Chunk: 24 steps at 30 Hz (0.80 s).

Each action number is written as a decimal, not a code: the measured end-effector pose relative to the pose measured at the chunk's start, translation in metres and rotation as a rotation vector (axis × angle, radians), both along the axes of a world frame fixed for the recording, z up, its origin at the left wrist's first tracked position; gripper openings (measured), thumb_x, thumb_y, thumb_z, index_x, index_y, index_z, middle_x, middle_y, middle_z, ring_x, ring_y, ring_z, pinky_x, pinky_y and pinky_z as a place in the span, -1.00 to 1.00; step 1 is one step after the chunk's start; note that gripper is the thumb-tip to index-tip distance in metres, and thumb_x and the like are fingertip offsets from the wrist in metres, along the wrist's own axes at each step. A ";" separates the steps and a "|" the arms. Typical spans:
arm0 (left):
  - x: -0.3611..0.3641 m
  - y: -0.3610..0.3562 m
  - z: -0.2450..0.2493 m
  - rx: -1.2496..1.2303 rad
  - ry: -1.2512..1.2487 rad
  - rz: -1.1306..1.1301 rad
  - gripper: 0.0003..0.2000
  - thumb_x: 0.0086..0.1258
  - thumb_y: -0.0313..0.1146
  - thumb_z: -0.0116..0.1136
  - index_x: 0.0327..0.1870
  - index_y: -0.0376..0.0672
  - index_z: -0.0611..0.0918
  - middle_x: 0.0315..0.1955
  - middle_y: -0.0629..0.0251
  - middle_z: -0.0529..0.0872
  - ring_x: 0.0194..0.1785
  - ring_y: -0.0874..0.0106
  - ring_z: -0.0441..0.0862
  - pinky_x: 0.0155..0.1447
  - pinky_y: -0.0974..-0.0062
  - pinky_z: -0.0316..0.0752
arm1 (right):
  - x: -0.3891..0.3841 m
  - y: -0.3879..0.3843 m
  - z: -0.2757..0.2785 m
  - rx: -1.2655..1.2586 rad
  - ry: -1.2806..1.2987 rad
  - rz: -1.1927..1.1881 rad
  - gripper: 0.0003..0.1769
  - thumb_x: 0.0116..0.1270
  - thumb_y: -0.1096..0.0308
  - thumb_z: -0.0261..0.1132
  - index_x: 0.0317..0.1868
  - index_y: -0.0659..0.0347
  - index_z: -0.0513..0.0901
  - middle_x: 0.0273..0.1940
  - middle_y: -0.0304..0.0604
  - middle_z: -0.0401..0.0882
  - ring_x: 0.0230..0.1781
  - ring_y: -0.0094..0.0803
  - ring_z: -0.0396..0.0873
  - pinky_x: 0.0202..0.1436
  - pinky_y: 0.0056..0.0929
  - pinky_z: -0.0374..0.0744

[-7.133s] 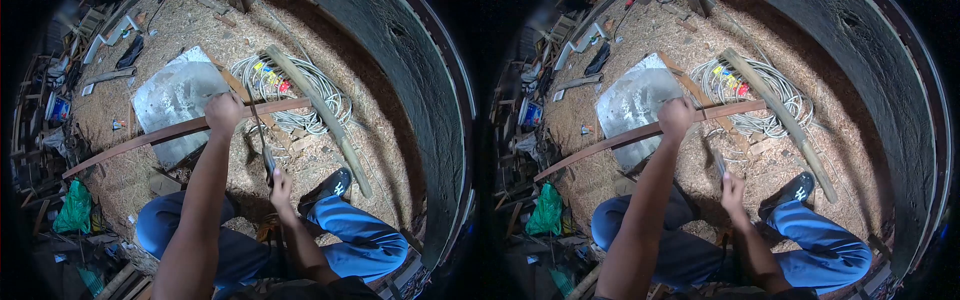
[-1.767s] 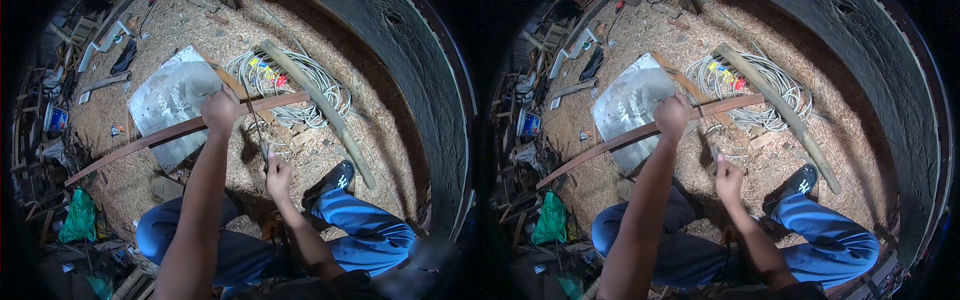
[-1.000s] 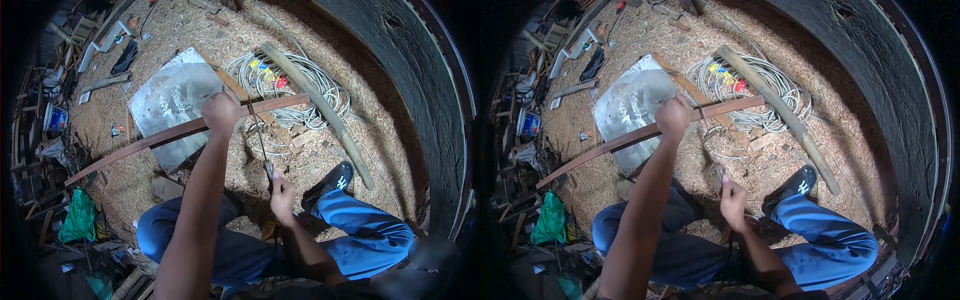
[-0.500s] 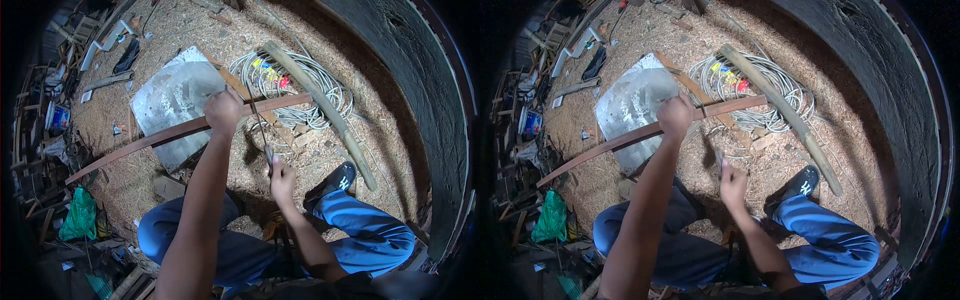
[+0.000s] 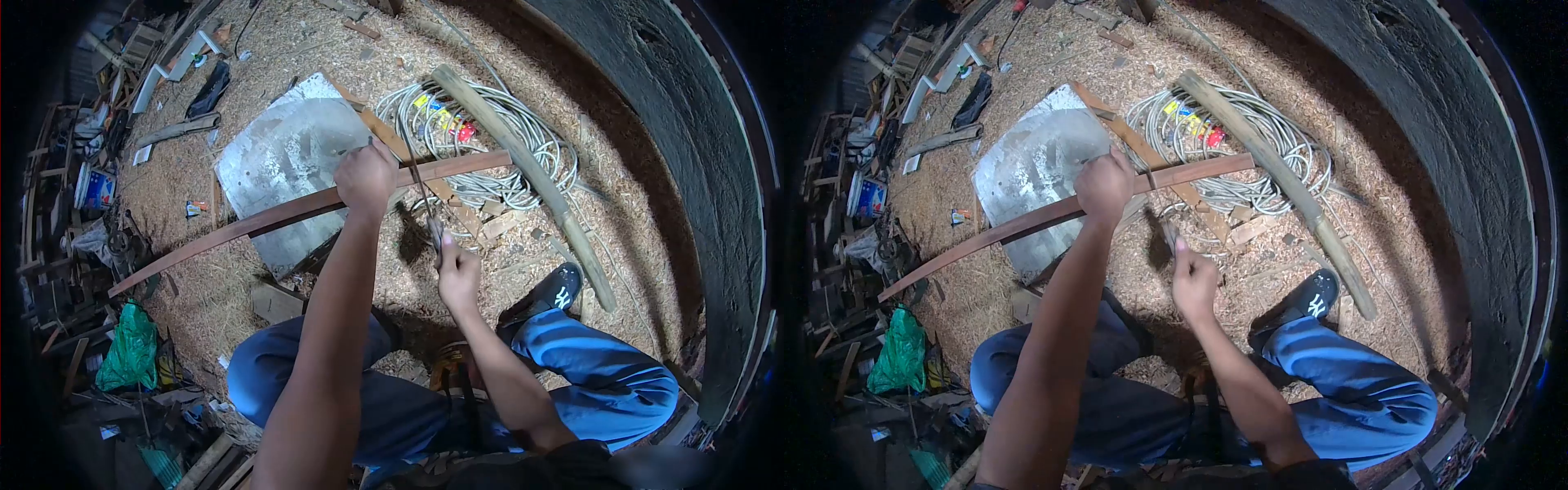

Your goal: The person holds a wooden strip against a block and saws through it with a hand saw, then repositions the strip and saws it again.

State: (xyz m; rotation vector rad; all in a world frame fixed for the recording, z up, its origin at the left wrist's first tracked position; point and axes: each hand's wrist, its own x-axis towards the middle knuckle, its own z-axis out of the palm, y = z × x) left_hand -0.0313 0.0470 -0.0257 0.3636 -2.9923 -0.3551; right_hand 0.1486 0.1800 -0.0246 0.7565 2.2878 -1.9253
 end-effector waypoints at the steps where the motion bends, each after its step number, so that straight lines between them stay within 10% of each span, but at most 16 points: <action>1: 0.001 0.000 0.000 -0.003 -0.004 -0.003 -0.49 0.55 -0.11 -0.11 -0.41 -0.32 0.78 -0.43 -0.17 0.77 -0.29 -0.10 0.78 -0.05 0.01 0.67 | -0.005 -0.001 -0.001 0.013 0.052 0.005 -0.39 0.66 0.16 0.15 -0.58 0.38 0.44 -0.68 -0.28 0.26 -0.60 -0.56 0.22 -0.50 -0.32 0.23; 24: 0.001 0.003 0.012 -0.020 -0.079 0.015 -0.50 0.54 -0.14 -0.11 -0.47 -0.26 0.79 -0.41 -0.09 0.80 -0.27 -0.01 0.80 -0.04 0.07 0.67 | 0.042 0.013 0.009 0.010 -0.077 -0.003 -0.37 0.67 0.15 0.12 -0.60 0.39 0.48 -0.72 -0.25 0.29 -0.62 -0.53 0.25 -0.52 -0.27 0.22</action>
